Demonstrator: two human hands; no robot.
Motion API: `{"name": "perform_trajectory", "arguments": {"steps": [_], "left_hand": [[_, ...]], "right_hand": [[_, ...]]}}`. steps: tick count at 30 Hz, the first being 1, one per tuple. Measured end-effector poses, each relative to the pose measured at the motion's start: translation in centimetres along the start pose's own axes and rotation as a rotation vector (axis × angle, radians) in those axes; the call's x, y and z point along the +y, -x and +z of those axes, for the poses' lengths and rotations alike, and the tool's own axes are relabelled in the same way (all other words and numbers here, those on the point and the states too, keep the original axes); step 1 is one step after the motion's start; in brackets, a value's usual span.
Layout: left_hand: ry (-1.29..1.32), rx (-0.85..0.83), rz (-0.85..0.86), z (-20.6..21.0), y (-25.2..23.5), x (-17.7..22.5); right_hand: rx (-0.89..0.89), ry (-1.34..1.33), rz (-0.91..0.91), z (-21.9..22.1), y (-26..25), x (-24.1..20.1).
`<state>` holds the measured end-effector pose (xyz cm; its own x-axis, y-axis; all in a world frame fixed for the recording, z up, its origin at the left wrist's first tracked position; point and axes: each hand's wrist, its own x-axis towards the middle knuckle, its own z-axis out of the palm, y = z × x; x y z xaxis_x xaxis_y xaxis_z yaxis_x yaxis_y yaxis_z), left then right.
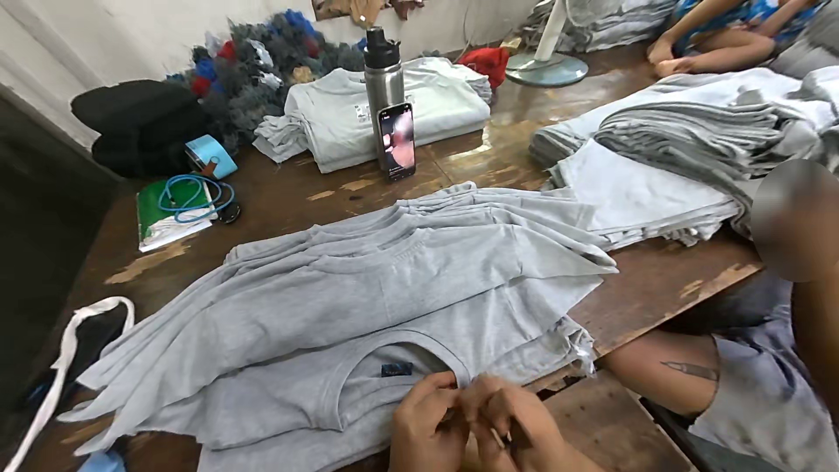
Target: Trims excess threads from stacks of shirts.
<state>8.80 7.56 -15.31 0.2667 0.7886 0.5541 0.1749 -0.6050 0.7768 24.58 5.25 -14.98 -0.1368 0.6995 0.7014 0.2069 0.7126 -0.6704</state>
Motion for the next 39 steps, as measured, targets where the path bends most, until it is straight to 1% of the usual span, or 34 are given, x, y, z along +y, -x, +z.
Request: {"name": "perform_trajectory", "arguments": {"steps": [3,5,7,10,12,15,19,25,29,35,39], "left_hand": [[-0.015,0.024,0.015,0.3,0.2,-0.4],[-0.009,0.015,-0.005,0.3,-0.2,-0.4],[0.033,0.027,-0.043,0.5,-0.5,-0.4],[0.222,0.036,-0.164,0.4,-0.6,-0.4],[0.358,0.04,-0.234,-0.1,-0.7,-0.1],[0.469,0.016,-0.267,-0.6,-0.9,0.0],[0.489,-0.012,-0.232,-0.7,-0.6,-0.1],[0.407,-0.012,-0.192,-0.4,-0.3,-0.1],[0.411,-0.013,-0.192,-0.7,-0.2,0.0],[0.505,0.065,-0.272,-0.4,-0.7,-0.1],[0.466,0.074,-0.339,-0.5,-1.3,0.2]], "right_hand": [[-0.034,0.108,-0.061,0.4,0.3,0.1],[-0.06,0.124,-0.027,-0.4,0.4,0.3],[-0.082,0.154,0.044,-1.5,0.5,0.2],[-0.111,0.259,0.202,-3.2,0.9,0.5],[-0.142,0.37,0.273,-4.2,1.4,0.9],[-0.186,0.555,0.246,-4.6,1.9,1.4],[-0.201,0.704,0.174,-3.7,1.8,1.3],[-0.211,0.729,0.167,-3.0,1.3,1.2],[-0.204,0.717,0.165,-3.0,1.4,1.3],[-0.183,0.641,0.212,-4.0,1.6,1.3],[-0.184,0.62,0.227,-4.3,1.7,1.3]]}}
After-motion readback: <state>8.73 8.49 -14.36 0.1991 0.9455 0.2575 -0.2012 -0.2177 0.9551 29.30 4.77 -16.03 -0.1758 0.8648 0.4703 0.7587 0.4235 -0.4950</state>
